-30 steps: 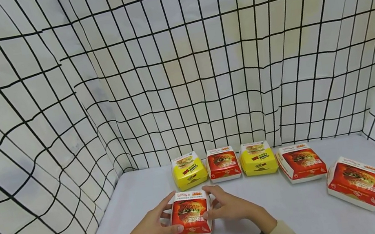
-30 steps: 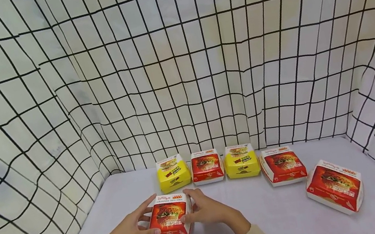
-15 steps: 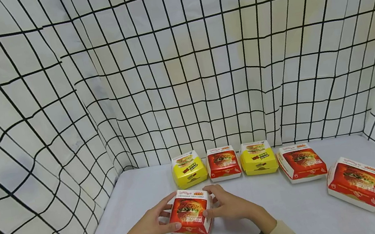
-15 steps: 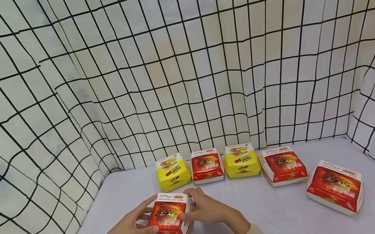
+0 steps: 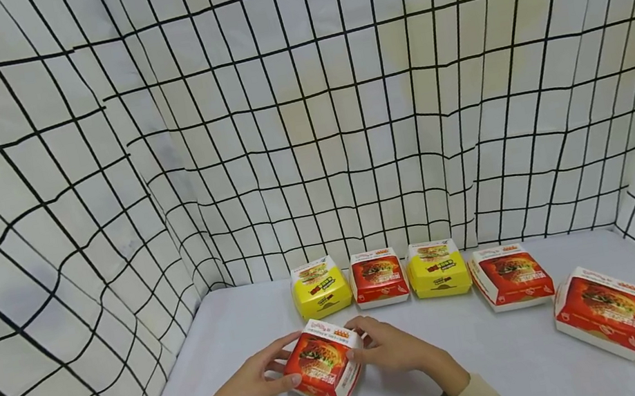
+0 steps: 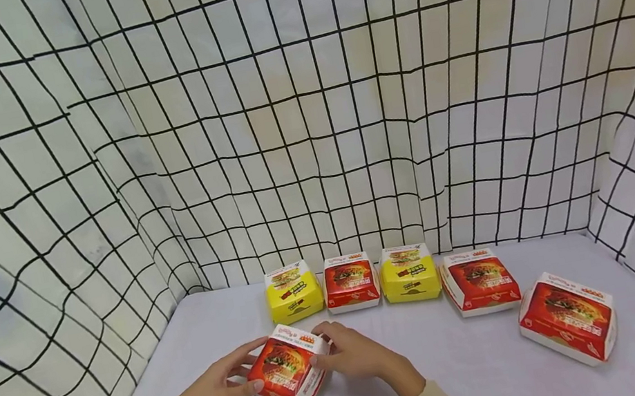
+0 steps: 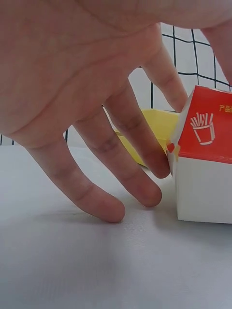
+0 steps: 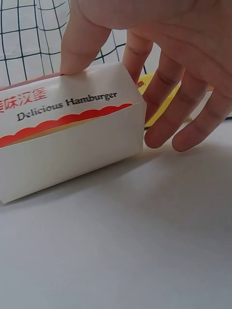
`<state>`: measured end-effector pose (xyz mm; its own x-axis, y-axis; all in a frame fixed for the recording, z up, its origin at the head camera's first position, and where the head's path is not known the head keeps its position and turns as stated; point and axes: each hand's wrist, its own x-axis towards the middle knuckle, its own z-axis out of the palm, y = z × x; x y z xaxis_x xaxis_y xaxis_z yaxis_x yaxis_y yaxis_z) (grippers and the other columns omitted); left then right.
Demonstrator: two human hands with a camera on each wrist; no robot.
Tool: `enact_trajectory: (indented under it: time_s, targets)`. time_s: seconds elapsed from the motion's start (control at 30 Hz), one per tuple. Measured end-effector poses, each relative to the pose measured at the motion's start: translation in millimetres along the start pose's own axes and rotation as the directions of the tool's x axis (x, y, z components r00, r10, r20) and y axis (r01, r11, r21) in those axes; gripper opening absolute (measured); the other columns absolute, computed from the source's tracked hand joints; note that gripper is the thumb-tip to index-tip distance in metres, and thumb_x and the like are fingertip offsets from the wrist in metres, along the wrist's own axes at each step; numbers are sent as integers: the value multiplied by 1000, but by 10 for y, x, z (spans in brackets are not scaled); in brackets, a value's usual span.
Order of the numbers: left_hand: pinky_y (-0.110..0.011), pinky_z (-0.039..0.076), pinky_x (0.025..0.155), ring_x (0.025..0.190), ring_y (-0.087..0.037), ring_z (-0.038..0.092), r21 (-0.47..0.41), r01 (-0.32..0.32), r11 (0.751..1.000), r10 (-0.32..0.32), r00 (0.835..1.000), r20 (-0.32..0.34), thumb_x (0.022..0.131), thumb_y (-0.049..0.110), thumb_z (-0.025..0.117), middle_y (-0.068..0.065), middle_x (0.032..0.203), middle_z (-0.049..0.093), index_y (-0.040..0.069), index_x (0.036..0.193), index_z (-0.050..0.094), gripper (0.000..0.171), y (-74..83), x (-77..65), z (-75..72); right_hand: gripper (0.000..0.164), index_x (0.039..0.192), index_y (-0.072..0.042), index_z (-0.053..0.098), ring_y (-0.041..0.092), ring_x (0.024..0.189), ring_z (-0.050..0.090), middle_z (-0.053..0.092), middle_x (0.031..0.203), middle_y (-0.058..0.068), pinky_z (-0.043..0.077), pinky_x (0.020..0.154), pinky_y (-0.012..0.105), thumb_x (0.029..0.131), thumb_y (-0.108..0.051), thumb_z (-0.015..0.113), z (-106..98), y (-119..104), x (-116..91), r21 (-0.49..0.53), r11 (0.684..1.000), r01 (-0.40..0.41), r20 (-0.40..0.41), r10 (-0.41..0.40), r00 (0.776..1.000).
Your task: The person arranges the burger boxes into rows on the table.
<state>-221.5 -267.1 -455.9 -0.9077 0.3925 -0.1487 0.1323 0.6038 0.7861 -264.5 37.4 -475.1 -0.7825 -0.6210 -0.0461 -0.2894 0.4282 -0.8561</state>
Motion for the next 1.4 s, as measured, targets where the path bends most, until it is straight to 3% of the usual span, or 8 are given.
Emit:
enact_trajectory:
  time_s: [0.27,0.6,0.87,1.03,1.17,1.27,1.4]
  targets:
    - [-43,53,84,113,-29,62,18,-71,997,71,997,-14,100,32,65,-17,134,62,17,153,46,58,-48,-26,-52,29,123,-13,59,19,103,61,67,117,6,53,86,43,101,-31,64,-1,2,-4,-2,1000,-9,1,9,1000]
    - [-37,57,71,105,-23,60,-71,-30,997,26,998,-63,101,28,64,-18,140,59,15,148,52,51,-108,9,-51,22,108,-14,60,18,88,59,66,100,2,48,74,35,100,-33,66,-1,-8,-17,10,999,-33,15,33,999]
    - [-35,52,77,104,-22,61,-20,-24,1000,21,992,-128,101,29,64,-19,139,61,14,145,55,48,-105,29,-34,21,102,-15,60,17,83,56,66,92,0,45,69,32,99,-35,66,-13,-37,-43,-4,999,-38,34,38,999]
    - [-34,52,83,107,-21,63,37,-25,999,32,979,-203,101,28,64,-16,137,62,14,145,55,47,-77,23,-27,23,101,-15,61,17,80,54,66,89,0,43,67,32,101,-38,62,-21,-27,-47,-12,999,-40,33,40,999]
    - [-32,53,86,111,-20,63,30,6,1000,1,971,-241,99,33,68,-14,140,60,16,146,53,53,-42,11,-30,23,104,-14,59,16,81,56,66,91,2,45,68,32,101,-36,62,-17,-15,-37,-7,999,-35,15,35,999]
    - [-36,53,90,117,-23,61,6,36,999,-34,975,-218,94,36,73,-12,145,56,17,149,50,62,-7,-3,-37,26,112,-12,58,17,86,59,65,100,3,48,73,33,101,-35,63,-13,-8,-22,2,999,-32,-3,32,999]
    - [-49,50,99,125,-28,57,-1,83,997,-83,989,-123,87,40,80,-11,152,50,18,156,38,84,35,-18,-40,41,128,-10,54,20,101,63,64,117,6,54,86,41,99,-36,66,-13,1,3,16,999,-30,-25,30,999]
